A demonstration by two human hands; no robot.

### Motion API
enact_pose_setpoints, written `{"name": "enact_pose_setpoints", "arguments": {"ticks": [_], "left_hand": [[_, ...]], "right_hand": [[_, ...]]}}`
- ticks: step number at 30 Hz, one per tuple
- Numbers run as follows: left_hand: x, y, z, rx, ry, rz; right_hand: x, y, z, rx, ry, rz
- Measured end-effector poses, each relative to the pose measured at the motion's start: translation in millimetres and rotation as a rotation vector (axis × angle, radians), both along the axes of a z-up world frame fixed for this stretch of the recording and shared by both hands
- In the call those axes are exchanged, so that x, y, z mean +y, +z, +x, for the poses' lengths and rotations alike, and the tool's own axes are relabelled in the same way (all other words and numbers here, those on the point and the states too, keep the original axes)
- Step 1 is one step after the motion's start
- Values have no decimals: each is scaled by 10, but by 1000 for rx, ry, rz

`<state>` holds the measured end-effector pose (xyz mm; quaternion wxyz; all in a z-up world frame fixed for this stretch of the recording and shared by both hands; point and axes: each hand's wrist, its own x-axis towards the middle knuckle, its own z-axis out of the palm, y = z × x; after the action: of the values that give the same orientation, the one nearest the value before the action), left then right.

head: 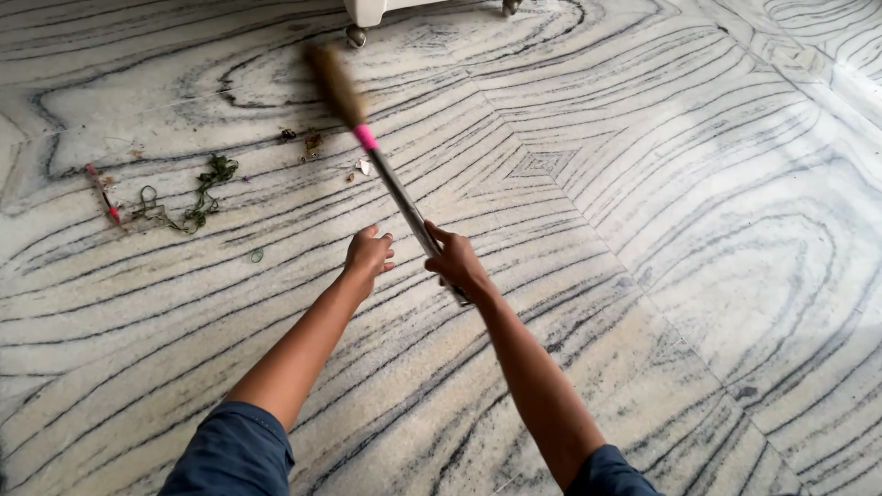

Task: The person sweeps a marble floor and a set of stairs using a hand broom, moving debris and hair into piles and eventually toward a collection point.

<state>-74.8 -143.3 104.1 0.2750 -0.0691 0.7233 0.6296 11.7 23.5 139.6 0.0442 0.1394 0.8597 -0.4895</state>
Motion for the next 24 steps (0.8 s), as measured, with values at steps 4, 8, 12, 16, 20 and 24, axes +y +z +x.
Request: {"name": "enact_pose_setpoints", "arguments": {"ticks": [4, 8, 12, 16, 20, 24], "left_hand": [[-32, -57, -60, -15, 12, -25], [-123, -243, -151, 30, 26, -42], [-82, -435, -61, 31, -1, -76], [-7, -561, 90, -10, 9, -115], [49, -752, 16, 225, 122, -231], [-309, -949, 172, 598, 71, -250]], "right_hand": [[-5, -177, 275, 31, -10, -86], [-99, -400, 385, 54, -225, -197], [-107, -523, 327, -1, -233, -147], [-447, -530, 414, -9, -138, -176], [-1150, -490, 618, 93, -175, -305], [-1913, -456, 1000, 160, -243, -336]]}}
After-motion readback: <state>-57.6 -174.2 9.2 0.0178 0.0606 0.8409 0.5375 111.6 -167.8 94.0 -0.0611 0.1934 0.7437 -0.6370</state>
